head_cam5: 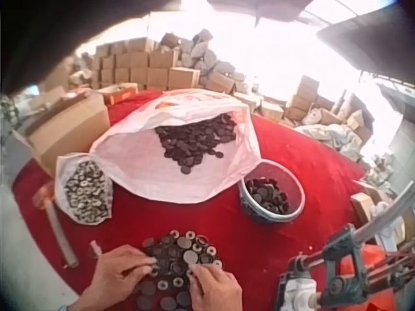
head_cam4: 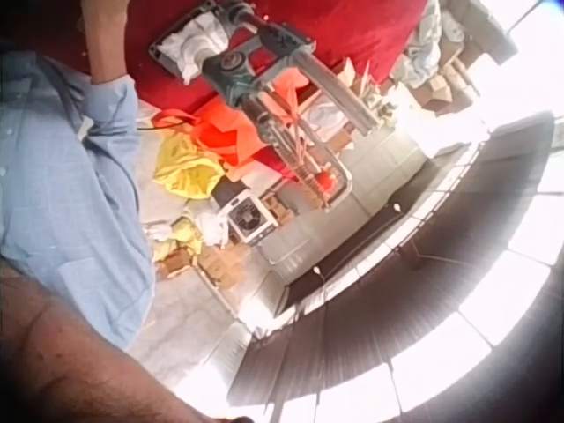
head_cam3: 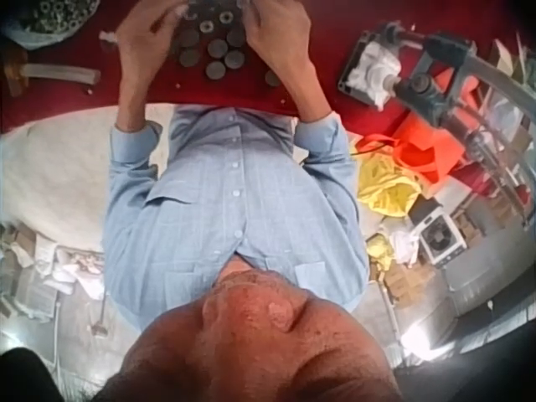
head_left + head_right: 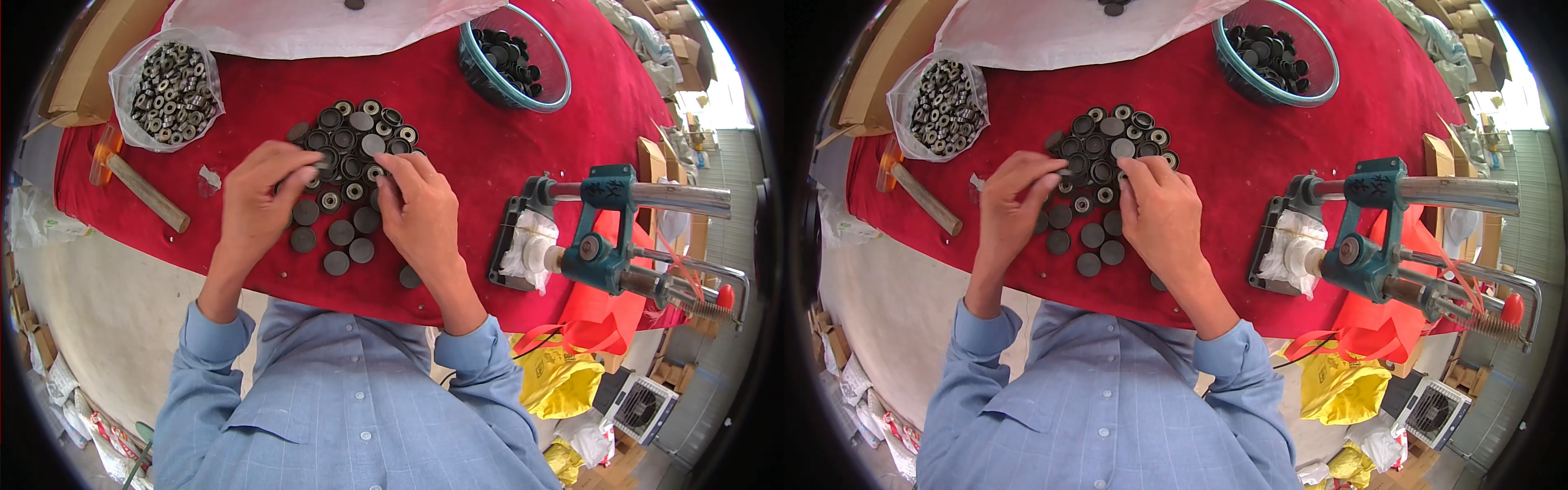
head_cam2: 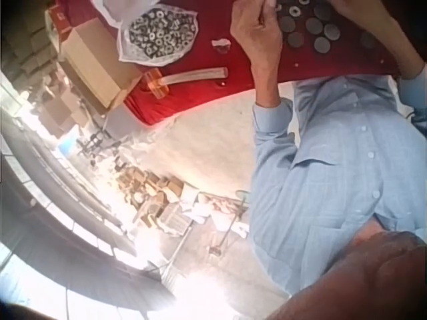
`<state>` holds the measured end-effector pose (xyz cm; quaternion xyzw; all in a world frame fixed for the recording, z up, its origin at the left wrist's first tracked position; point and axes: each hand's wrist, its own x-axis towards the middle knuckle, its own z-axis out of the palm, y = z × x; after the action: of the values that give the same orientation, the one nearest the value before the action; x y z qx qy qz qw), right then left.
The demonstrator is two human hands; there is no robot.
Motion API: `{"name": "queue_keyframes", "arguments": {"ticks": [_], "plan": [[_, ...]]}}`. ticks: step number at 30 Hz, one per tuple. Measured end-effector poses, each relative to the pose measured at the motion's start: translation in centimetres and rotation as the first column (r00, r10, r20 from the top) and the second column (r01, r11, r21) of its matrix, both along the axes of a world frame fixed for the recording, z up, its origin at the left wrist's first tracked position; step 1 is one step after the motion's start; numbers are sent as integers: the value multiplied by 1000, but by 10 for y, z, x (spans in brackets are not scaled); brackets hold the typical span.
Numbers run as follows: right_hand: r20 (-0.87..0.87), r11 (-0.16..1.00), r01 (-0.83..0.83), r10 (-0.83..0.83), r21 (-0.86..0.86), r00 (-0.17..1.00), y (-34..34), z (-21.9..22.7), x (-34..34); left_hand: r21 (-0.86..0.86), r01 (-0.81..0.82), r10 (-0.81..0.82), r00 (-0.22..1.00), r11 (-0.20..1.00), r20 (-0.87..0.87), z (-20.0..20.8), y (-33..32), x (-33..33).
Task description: The person assembles small metal rings into plastic housings by hand, using a manual press to secure the components.
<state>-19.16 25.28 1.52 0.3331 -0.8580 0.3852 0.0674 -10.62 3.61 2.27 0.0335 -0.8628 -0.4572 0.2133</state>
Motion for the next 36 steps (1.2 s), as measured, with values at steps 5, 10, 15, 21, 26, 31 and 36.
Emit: {"name": "queue_keyframes", "arguments": {"ticks": [5, 10, 15, 21, 26, 31, 36], "plan": [[-34, 996, -56, 59, 71, 998, -20, -8, -2, 1, -132, 131, 989, 991, 62, -17, -26, 38], [-65, 976, -47, 62, 211, 996, -28, -13, -4, 166, -235, 197, 956, 958, 216, -26, -20, 42], [-4, 979, -97, 99, 180, 995, -27, -10, -5, 7, -194, 192, 976, 981, 103, -32, -15, 33], [127, 994, -105, 100, 31, 987, -17, -12, -8, -363, -185, 168, 983, 913, -79, -28, -9, 44], [28, 998, -56, 57, -22, 998, -8, -12, 0, -536, -43, 87, 995, 843, 58, -38, 1, 63], [-163, 988, -128, 141, 87, 977, -6, -15, 9, -650, -7, 88, 992, 760, 94, -34, 3, 68], [-236, 977, -147, 181, 155, 955, -4, -21, 14, -673, 15, 52, 995, 740, 80, -34, 1, 69]]}}
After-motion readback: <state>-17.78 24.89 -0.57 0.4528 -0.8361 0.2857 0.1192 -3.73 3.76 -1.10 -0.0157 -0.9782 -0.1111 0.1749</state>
